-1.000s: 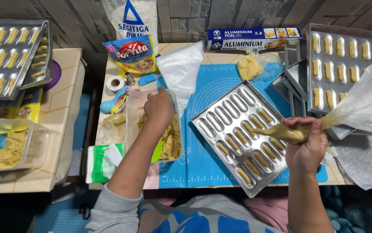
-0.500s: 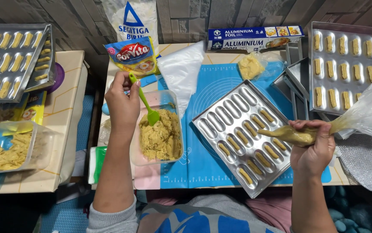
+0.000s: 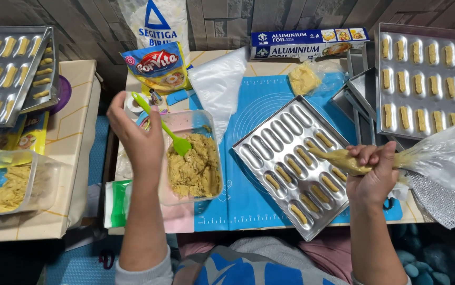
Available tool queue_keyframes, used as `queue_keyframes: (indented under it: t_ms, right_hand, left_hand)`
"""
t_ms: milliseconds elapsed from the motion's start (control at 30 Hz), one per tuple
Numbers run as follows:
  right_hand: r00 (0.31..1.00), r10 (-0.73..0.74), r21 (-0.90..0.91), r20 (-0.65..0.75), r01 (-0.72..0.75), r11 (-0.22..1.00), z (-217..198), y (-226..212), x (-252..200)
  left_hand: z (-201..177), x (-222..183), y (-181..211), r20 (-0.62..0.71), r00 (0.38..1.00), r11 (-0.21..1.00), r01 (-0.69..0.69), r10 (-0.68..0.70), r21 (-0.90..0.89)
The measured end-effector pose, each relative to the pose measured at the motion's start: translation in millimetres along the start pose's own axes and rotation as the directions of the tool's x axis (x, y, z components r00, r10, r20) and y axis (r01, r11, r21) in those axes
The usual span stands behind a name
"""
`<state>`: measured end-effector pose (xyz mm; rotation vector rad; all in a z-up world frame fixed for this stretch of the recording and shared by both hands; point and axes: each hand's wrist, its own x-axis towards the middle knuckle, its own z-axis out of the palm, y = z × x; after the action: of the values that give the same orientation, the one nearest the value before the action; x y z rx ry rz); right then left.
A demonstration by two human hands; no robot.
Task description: Piping dough from a plastic bag into a metal mold tray to prepare cookies or pastries.
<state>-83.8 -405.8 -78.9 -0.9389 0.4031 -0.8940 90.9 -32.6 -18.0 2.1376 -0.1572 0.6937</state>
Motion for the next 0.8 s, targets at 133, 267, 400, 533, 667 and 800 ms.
queue_keyframes:
  t_ms: [133,267,400,533,667,800]
  right_hand:
    - [0.998,0.058,0.057,0.02,-0.059,0.997,5.6,11.4,1.8]
    - [0.995,0.101,0.134,-0.013,-0.098,0.986,23.9,13.2,-8.5]
    - [0.998,0.007,0.094,0.063,-0.013,0.995,25.4,34.2,-24.0]
    - [0.976,-0.082,-0.206,0.202,0.124,0.971,25.3,38.7,-38.1]
    - [0.966,-0.024,-0.328,0.257,0.11,0.938,10.1,50.9,-44.0]
    - [0.954,0.003,-0.265,0.299,0.08,0.961,22.9,55.0,-58.8]
  left_hand:
    - [24.1,-82.2,78.9,0.34,0.936,0.86,0.098,0.092,-0.501]
    - [80.3,-156.4,105.7,0.916,0.389,0.632,0.687,0.095,-0.358]
    - [156.9,-201.8,106.6,0.933,0.34,0.043,0.937,0.12,-0.347]
    - [178.8,-180.8,113.6,0.928,0.362,-0.337,0.866,-0.09,-0.37]
    - [167.4,-148.0,120.0,0.819,0.491,-0.328,0.753,-0.296,-0.57]
    - [163.8,-136.8,122.9,0.796,0.499,-0.245,0.77,-0.343,-0.589]
